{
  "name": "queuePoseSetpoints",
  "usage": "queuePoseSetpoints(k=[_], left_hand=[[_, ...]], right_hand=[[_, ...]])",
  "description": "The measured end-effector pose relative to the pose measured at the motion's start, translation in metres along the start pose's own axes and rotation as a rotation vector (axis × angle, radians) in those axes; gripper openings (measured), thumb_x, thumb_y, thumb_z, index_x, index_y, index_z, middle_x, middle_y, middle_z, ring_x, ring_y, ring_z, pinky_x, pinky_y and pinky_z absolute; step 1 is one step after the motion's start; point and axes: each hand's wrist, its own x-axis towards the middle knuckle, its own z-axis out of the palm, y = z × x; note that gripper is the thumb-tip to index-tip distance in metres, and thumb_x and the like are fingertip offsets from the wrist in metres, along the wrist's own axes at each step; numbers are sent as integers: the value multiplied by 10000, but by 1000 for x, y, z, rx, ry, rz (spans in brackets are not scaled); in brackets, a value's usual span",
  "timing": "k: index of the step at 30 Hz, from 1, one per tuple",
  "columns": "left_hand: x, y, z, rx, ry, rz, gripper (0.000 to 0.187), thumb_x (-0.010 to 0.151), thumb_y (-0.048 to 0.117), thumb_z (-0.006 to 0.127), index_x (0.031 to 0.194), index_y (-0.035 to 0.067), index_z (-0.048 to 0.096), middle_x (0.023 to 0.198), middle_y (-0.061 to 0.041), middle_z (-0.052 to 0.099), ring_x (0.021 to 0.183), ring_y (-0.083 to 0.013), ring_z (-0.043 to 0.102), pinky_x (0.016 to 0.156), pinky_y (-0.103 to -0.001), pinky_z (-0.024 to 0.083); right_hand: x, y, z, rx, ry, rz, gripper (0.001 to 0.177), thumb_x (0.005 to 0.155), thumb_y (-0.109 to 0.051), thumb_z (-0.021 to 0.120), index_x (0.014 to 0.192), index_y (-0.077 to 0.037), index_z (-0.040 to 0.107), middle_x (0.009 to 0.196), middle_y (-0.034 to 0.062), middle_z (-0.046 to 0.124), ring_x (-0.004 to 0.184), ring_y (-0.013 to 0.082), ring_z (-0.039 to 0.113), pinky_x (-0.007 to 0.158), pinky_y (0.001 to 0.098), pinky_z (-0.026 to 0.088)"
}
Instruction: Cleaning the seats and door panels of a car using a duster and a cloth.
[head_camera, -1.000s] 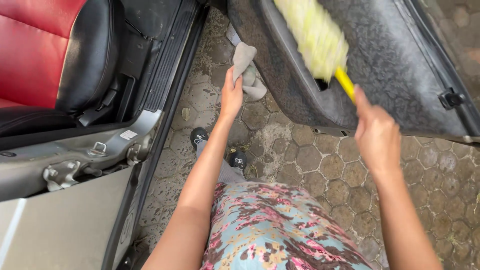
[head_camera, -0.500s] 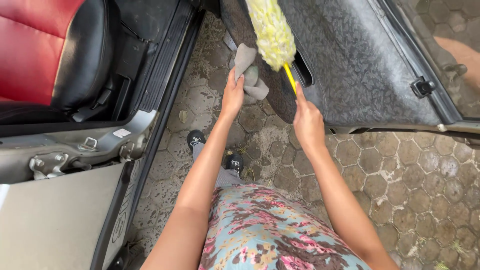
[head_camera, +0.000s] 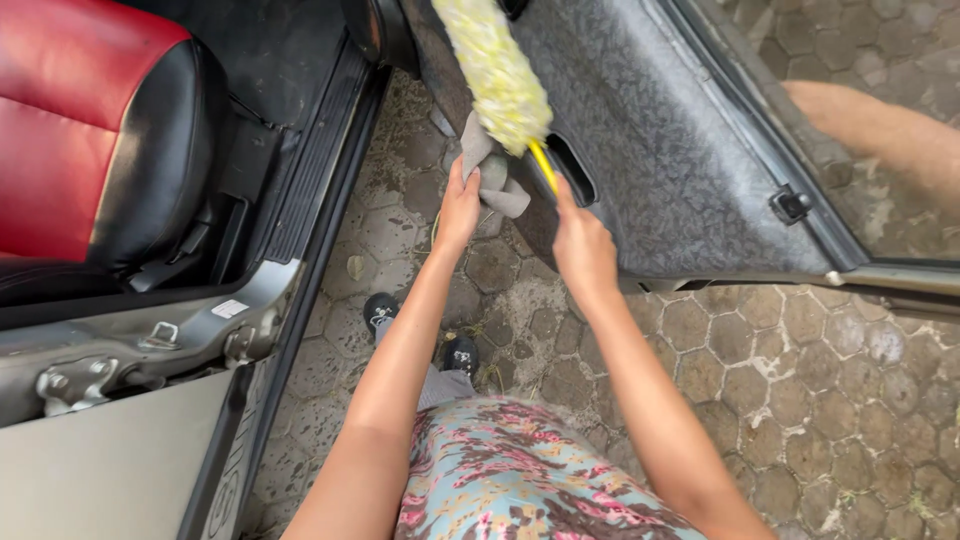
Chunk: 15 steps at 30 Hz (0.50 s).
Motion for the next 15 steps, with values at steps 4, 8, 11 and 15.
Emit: queuePoseSetpoints(k=[4,8,11,15], left_hand=[[-7,-6,6,45,32,-68,531,1063,272,475,1537,51,387,1501,-186,533,1403,-285,497,1147,-363,356],[-16,-16,-10,16,-4,-59,502,1061,256,468,1519,57,416,1478,-184,572,1381,-287,532,1138,-363,375],[-15,-18,-18,51,-6,-65,502,1052,251,475,1518,69,428,1458,-175,590,1371,-283,545,1132,-362,384],[-9,-16,-13,9,-25,-70,497,1051,239,477,1516,71,427,1455,-155,589,1366,-280,541,1131,-361,380]], right_hand=[[0,-13,-12,-13,-2,-18,561,974,-71,520,1515,-214,490,914,237,711,789,470,703,676,577,556],[-80,33,-45,-97,6,38,644,966,-20,523,1572,-220,442,889,231,689,740,453,693,636,567,553],[-123,59,-55,-166,-19,101,720,919,-22,538,1590,-248,410,863,225,683,707,454,686,602,566,545],[-97,39,-49,-190,-46,109,709,940,-14,541,1590,-262,401,855,213,686,695,459,690,607,577,546]])
